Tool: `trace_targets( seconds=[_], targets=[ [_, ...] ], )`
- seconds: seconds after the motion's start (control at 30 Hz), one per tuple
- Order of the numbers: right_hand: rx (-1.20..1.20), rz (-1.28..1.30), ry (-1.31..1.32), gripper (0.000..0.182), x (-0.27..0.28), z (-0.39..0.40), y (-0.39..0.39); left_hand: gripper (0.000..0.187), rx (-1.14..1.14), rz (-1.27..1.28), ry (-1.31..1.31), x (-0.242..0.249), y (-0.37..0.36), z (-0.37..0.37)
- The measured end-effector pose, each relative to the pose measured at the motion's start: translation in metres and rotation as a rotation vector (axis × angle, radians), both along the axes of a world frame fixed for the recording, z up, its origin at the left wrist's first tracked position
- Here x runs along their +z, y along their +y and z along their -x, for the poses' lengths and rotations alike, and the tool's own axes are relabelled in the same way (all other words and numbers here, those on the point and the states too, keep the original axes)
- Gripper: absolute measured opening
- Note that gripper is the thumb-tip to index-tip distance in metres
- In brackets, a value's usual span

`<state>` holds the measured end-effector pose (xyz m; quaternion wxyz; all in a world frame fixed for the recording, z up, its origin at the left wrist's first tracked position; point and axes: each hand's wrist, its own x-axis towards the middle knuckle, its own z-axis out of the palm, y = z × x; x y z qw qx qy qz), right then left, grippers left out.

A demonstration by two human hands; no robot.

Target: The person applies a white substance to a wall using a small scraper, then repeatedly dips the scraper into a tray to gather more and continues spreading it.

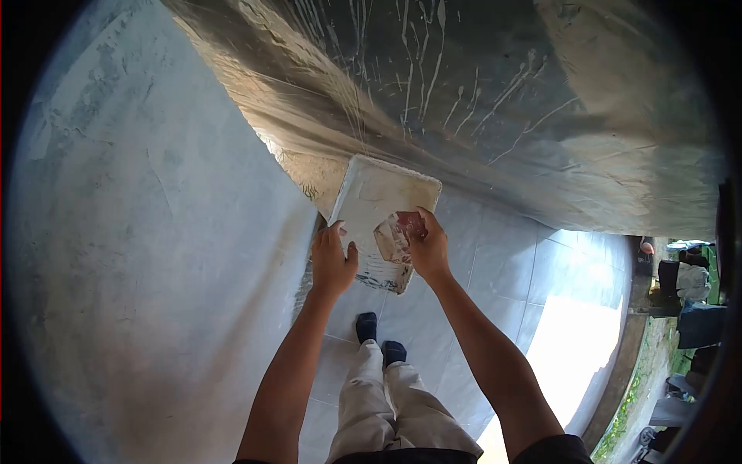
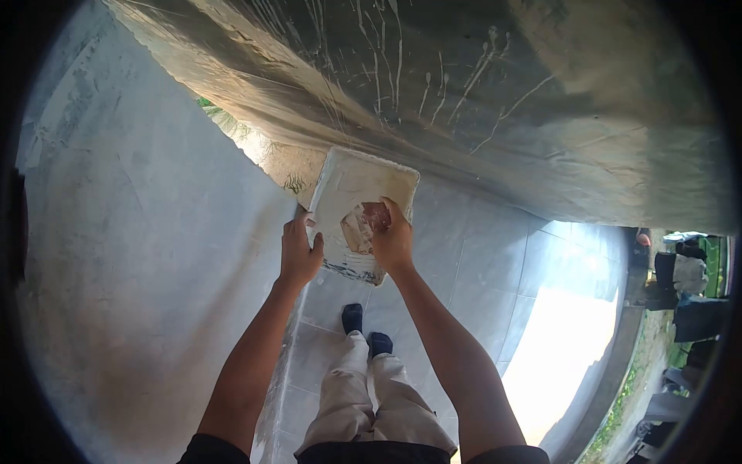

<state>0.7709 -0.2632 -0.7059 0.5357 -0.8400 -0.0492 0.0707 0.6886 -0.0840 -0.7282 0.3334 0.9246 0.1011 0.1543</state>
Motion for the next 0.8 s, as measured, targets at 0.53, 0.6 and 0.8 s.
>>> trace_targets(
  seconds=[0.53, 0.6, 0.8],
  targets=[
    [0.079, 0.153, -0.101, 0.033, -0.133, 0.007, 0.001, 0.077, 0.854, 0.647, 0.403, -0.194, -0.037, 0.065],
    [0.123, 0.130, -0.127, 0.035, -0.138, 0.000, 0.006, 0.084, 1.022, 0.973, 0.439, -0.188, -0.039, 0.061],
    [0.295, 0.089, -0.235, 0.044, -0.155, -0.026, 0.020, 0.087, 0.834, 1.830, 0.262, -0.174, -0.046, 0.043]
  ],
)
